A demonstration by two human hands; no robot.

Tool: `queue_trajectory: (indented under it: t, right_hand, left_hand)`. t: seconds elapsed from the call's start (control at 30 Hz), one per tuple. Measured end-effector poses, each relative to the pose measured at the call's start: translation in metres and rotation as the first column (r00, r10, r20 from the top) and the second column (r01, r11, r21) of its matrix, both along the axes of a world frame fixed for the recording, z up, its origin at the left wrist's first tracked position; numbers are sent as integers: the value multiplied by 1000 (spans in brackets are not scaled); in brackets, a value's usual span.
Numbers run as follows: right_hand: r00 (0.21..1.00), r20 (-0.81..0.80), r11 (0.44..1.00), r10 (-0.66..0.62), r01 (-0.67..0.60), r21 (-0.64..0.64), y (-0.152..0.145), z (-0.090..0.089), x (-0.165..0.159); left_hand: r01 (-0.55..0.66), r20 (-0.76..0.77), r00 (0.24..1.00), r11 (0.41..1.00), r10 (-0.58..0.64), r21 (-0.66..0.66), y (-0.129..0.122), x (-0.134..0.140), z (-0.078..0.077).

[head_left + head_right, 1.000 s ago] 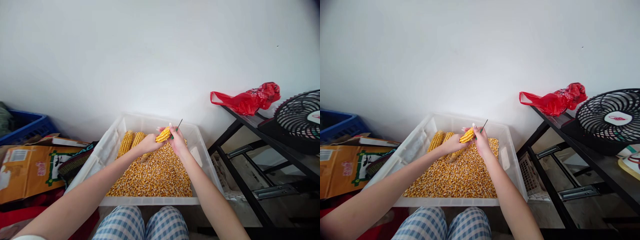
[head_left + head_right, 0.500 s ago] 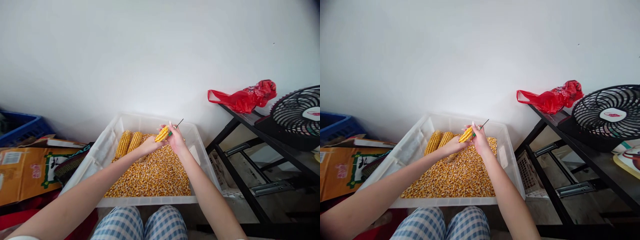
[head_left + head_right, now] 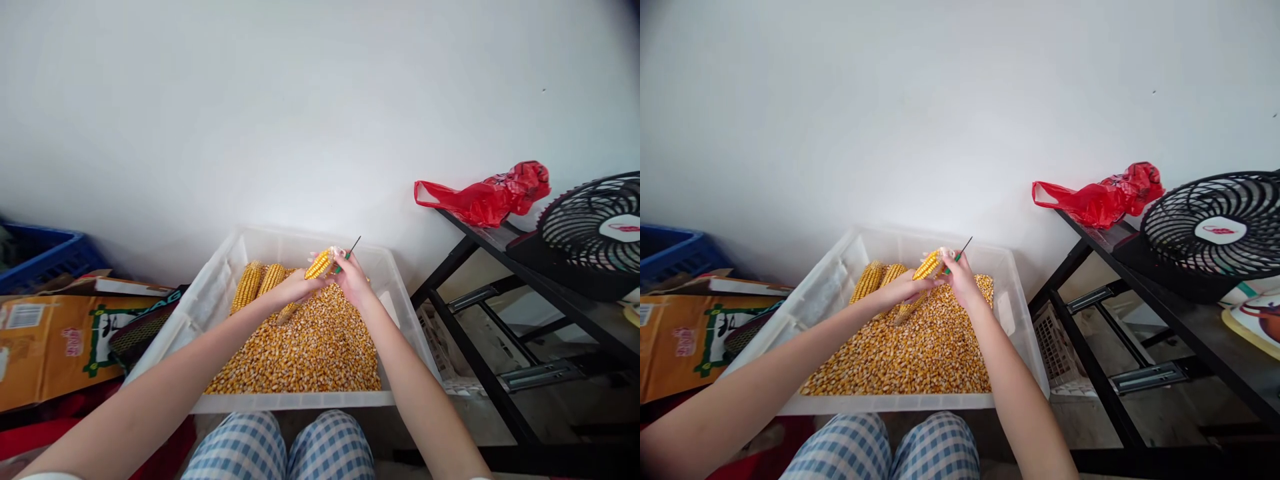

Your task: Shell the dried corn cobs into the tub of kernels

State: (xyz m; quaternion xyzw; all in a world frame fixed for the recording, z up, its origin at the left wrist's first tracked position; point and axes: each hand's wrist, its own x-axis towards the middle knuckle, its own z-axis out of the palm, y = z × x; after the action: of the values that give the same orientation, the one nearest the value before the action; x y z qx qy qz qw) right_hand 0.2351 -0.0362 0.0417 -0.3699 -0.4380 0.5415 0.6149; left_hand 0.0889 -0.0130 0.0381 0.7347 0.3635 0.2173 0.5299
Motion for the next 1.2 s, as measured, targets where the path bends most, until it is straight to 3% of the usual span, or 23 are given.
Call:
queue_trajectory:
  t: [0.1,0.2,0.33,0.4,0.5,0.63,0.93,1.07,1.2]
  right_hand:
    - [963,99,956,-249,261,-136,9,-10,7]
    - [895,174,891,-411,435,-128,13,-15,10]
    - [985,74,985,-158,162,-66,7,-8,-2]
    - [995,57,996,-83,84,-19,2,-3,-10]
    - [994,47,995,-95,96,-7,-3,-1,-15]
    - [995,68,998,-68,67,7,-5,0,-11]
    - [994,92,998,-52,49,26,-6,-1,-9]
    - [1000,15,1000,13,-13,26,-4,0,-9]
    - [999,38,999,40,-40,14,-6,5,-10]
  left_hand:
    - [-133,-142,974,952,178,276,6,0,-1]
    - [-170,-233,921,861,311,479,10,-2,-6]
    - [-148,-285,882,793,377,591,8,-1,-12]
    - [-105,-258,918,814,300,571,4,1,-13]
    - [-24,-113,990,881,88,472,-1,5,-13]
    - [26,5,1000,946,-29,324,-2,6,-13]
    - [93,95,990,992,-101,83,-5,2,-6]
    - [100,121,988,993,-92,-62,-7,5,-5]
    - [78,162,985,994,-64,-80,-8,11,-10]
